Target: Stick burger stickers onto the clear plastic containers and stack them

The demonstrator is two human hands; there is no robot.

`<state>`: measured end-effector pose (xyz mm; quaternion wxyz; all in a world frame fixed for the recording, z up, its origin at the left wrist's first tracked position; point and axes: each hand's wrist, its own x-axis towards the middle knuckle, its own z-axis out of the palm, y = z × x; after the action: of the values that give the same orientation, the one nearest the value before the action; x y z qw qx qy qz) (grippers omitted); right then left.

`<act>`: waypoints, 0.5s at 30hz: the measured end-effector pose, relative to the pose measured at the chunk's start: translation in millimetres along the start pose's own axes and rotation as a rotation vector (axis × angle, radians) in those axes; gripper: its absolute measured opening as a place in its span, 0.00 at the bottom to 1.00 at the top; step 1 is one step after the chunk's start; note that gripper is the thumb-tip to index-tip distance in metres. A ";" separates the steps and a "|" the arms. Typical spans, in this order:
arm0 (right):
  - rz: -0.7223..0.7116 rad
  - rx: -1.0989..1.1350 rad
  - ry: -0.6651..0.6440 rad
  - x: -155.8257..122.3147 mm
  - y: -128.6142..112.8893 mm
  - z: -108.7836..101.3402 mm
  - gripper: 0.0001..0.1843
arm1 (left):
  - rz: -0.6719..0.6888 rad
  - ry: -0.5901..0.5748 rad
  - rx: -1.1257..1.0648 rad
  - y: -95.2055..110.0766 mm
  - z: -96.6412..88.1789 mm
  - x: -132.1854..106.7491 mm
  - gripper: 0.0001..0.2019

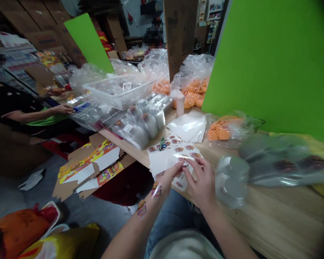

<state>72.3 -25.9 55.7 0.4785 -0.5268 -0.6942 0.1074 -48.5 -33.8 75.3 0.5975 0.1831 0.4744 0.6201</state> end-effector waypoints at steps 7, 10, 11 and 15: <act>0.986 0.929 -0.189 24.0 2.7 1.3 0.31 | -0.025 -0.136 0.255 34.8 -17.5 9.9 0.18; 0.964 1.036 -0.181 30.5 1.0 6.6 0.29 | -0.085 -0.143 0.156 34.8 -20.4 11.0 0.18; 0.923 1.011 -0.127 30.5 1.7 8.9 0.30 | -0.096 -0.124 0.104 31.3 -20.9 11.4 0.17; 0.669 0.612 -0.015 21.3 8.7 14.3 0.36 | -0.181 -0.046 0.007 10.2 -20.6 15.1 0.14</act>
<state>66.9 0.6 54.4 0.5463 -0.5555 -0.4256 0.4602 -73.9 -26.0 68.5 0.6612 0.1557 0.4773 0.5576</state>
